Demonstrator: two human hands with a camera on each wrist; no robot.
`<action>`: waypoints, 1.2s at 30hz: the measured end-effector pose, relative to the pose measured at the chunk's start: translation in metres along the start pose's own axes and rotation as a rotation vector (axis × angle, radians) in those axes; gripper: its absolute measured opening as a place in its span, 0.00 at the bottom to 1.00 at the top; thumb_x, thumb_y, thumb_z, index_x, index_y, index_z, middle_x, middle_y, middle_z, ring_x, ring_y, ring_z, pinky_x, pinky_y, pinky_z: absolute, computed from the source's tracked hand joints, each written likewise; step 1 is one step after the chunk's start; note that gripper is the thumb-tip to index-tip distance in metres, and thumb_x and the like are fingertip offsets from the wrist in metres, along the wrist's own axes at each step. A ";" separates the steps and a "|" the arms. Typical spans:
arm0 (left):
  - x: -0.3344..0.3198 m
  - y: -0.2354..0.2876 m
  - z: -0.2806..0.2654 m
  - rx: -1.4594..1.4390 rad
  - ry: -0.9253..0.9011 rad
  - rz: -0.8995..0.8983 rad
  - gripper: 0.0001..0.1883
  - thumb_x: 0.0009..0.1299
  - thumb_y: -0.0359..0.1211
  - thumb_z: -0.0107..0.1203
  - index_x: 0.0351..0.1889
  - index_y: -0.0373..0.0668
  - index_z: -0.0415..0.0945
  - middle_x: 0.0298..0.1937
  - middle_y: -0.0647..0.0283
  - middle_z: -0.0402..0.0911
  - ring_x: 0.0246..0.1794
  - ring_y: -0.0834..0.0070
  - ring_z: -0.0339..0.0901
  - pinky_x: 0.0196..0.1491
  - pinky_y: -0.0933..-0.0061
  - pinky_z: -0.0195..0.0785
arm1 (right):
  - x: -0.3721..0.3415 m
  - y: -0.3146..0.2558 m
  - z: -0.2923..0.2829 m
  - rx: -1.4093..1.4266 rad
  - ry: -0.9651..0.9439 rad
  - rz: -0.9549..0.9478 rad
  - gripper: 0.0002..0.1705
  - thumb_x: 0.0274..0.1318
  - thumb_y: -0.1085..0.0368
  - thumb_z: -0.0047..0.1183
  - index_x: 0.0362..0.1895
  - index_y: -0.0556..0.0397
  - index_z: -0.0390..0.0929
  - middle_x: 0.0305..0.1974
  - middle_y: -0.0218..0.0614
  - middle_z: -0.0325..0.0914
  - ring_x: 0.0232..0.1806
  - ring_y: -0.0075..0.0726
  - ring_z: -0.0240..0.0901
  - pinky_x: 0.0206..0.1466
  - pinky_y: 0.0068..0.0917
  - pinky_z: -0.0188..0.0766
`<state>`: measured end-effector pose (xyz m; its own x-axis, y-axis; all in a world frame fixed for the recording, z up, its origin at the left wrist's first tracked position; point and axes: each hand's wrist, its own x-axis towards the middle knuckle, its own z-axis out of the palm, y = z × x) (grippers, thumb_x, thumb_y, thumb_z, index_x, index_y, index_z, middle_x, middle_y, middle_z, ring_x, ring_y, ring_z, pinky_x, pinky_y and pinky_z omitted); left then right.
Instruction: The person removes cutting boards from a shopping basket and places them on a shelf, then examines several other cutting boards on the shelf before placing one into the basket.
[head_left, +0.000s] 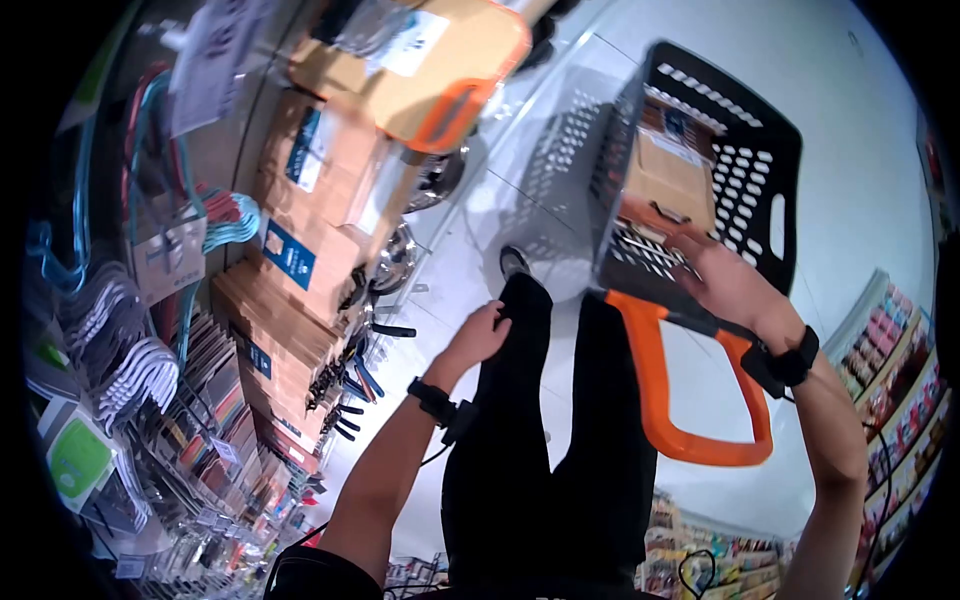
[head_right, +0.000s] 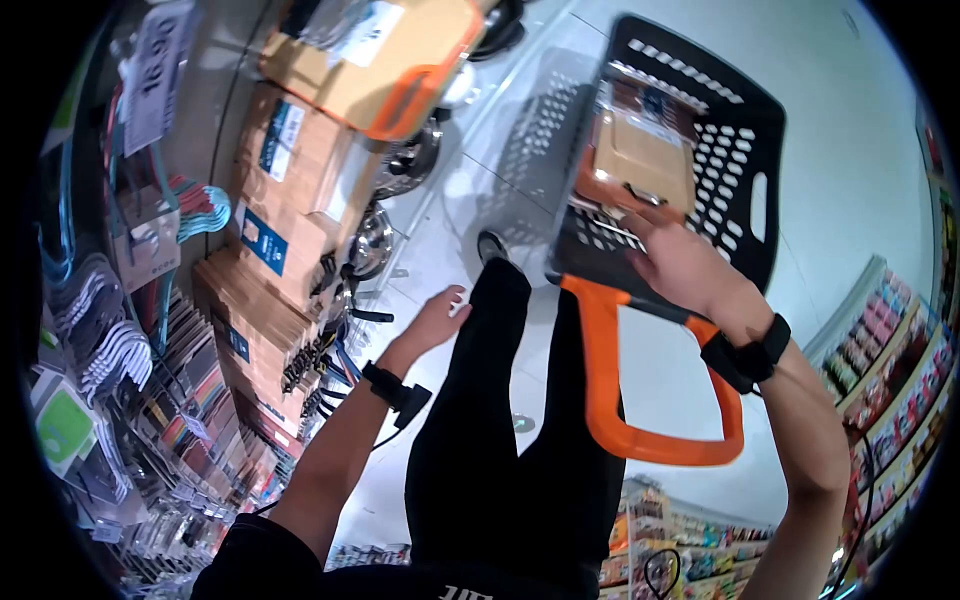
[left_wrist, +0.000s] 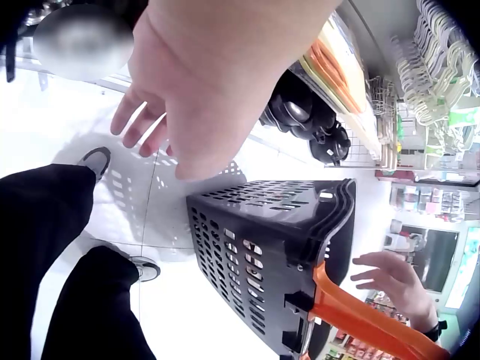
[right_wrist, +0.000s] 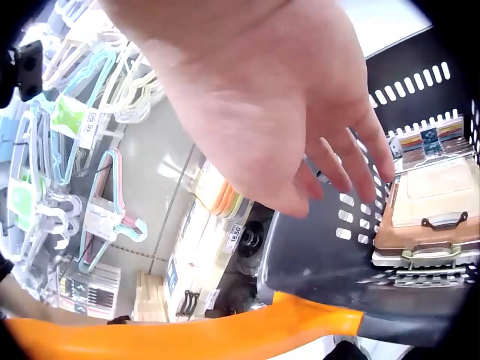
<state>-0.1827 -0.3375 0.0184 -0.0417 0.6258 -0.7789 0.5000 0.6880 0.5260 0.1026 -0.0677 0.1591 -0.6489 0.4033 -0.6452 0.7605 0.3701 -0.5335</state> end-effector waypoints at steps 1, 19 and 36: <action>0.000 0.001 0.002 0.015 0.025 0.046 0.20 0.67 0.35 0.55 0.53 0.33 0.70 0.42 0.45 0.80 0.44 0.51 0.78 0.47 0.61 0.71 | -0.010 0.013 0.006 -0.011 0.053 -0.045 0.18 0.60 0.67 0.49 0.54 0.60 0.69 0.32 0.53 0.79 0.38 0.55 0.78 0.44 0.42 0.75; 0.184 0.241 -0.026 0.417 0.317 0.403 0.27 0.69 0.36 0.50 0.62 0.32 0.60 0.40 0.46 0.81 0.41 0.50 0.80 0.46 0.61 0.71 | -0.123 0.215 0.075 -0.167 0.418 0.210 0.27 0.50 0.67 0.57 0.57 0.55 0.69 0.69 0.45 0.55 0.71 0.48 0.50 0.68 0.54 0.55; 0.181 0.237 0.025 0.656 0.388 0.147 0.17 0.77 0.39 0.36 0.53 0.35 0.60 0.37 0.33 0.78 0.42 0.36 0.74 0.45 0.44 0.67 | -0.135 0.177 0.133 0.175 0.428 0.261 0.34 0.51 0.66 0.56 0.62 0.62 0.61 0.68 0.56 0.53 0.73 0.54 0.45 0.72 0.56 0.43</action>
<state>-0.0498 -0.0701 -0.0065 -0.1751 0.8609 -0.4776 0.9286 0.3056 0.2105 0.3279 -0.1674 0.0788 -0.3615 0.7824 -0.5071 0.8667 0.0814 -0.4922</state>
